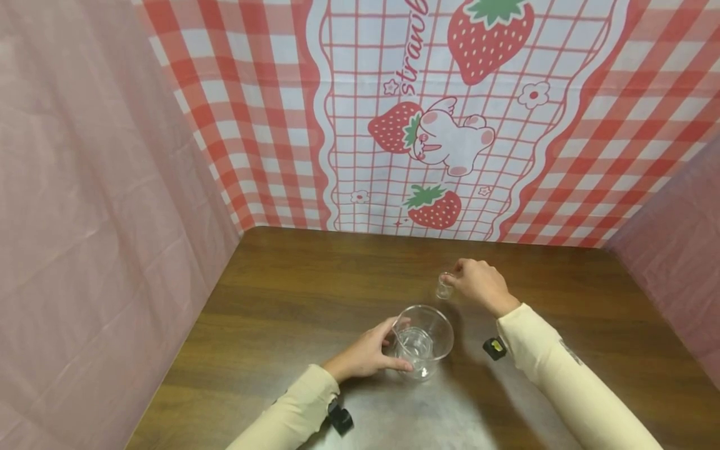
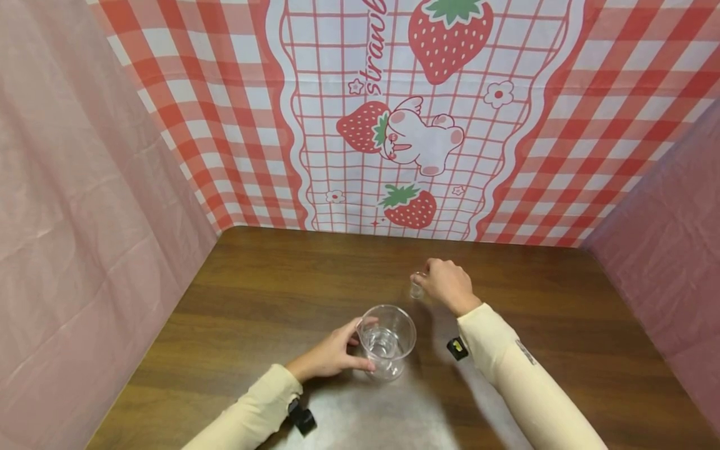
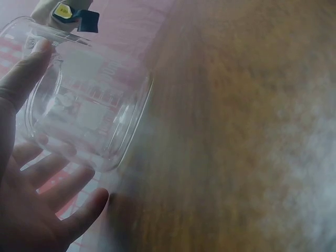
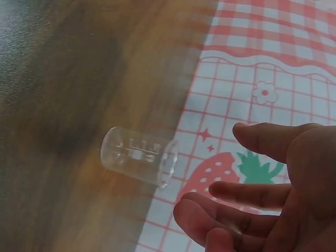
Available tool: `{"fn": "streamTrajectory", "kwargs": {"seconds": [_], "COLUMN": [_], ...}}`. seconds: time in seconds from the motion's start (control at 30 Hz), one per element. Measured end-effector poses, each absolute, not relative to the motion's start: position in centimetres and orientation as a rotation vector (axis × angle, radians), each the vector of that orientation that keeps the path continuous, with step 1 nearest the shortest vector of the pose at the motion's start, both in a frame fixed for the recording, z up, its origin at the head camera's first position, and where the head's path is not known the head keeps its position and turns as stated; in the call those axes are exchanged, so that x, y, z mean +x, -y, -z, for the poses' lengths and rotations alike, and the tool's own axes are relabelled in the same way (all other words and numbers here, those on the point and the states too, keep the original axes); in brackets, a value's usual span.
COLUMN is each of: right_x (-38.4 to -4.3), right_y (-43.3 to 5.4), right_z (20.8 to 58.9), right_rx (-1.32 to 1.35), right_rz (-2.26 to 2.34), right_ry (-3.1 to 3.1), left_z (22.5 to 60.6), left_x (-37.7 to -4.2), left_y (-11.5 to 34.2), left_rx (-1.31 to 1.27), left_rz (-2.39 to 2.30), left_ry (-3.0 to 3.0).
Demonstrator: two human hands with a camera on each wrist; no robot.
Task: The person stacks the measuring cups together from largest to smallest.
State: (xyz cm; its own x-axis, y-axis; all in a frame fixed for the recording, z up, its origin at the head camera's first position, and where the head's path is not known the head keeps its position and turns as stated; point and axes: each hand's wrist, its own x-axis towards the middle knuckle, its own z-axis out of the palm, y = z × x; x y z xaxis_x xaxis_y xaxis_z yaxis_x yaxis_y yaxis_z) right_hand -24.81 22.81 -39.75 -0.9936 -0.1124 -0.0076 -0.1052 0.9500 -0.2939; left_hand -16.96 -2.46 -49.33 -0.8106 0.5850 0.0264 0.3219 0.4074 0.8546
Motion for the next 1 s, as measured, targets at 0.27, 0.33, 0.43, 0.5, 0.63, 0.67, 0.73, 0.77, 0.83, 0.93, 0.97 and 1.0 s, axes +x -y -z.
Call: {"fn": "streamTrajectory", "kwargs": {"seconds": [0.27,0.33,0.43,0.5,0.63,0.67,0.73,0.77,0.83,0.93,0.97,1.0], "right_x": [-25.2,-25.3,-25.5,-25.6,-25.9,-25.9,-26.0,-26.0,-26.0,-26.0,-26.0,-26.1], "right_y": [-22.7,-22.6,-22.6,-22.5,-22.6,-22.6,-22.6,-22.6,-22.6,-22.6,-22.6,-22.6], "right_z": [40.6,40.8,41.2,41.4,41.9,42.0,42.2,42.3,42.6,42.8,42.9,43.0], "right_rx": [-0.153,-0.151,-0.142,-0.137,-0.133,-0.132,-0.132,-0.134,-0.133,-0.137,-0.141,-0.143], "right_rz": [0.423,0.419,0.418,0.419,0.424,0.426,0.43,0.433,0.438,0.441,0.436,0.431], "right_ry": [-3.064,-3.054,-3.043,-3.036,-3.03,-3.029,-3.028,-3.029,-3.029,-3.031,-3.033,-3.035], "left_z": [49.2,49.3,49.4,49.5,49.4,49.4,49.3,49.3,49.3,49.4,49.4,49.4], "left_x": [-17.0,-17.0,-17.0,-17.0,-16.9,-16.9,-16.9,-16.9,-16.9,-16.9,-16.9,-16.9], "left_y": [2.6,2.6,2.5,2.5,2.5,2.5,2.5,2.5,2.5,2.5,2.5,2.5], "left_rx": [0.79,0.792,0.788,0.784,0.771,0.768,0.763,0.765,0.763,0.765,0.765,0.766], "left_rz": [-1.348,-1.35,-1.357,-1.358,-1.359,-1.359,-1.359,-1.357,-1.354,-1.347,-1.345,-1.344], "left_ry": [-2.4,-2.4,-2.395,-2.394,-2.393,-2.392,-2.39,-2.39,-2.389,-2.395,-2.398,-2.399]}}
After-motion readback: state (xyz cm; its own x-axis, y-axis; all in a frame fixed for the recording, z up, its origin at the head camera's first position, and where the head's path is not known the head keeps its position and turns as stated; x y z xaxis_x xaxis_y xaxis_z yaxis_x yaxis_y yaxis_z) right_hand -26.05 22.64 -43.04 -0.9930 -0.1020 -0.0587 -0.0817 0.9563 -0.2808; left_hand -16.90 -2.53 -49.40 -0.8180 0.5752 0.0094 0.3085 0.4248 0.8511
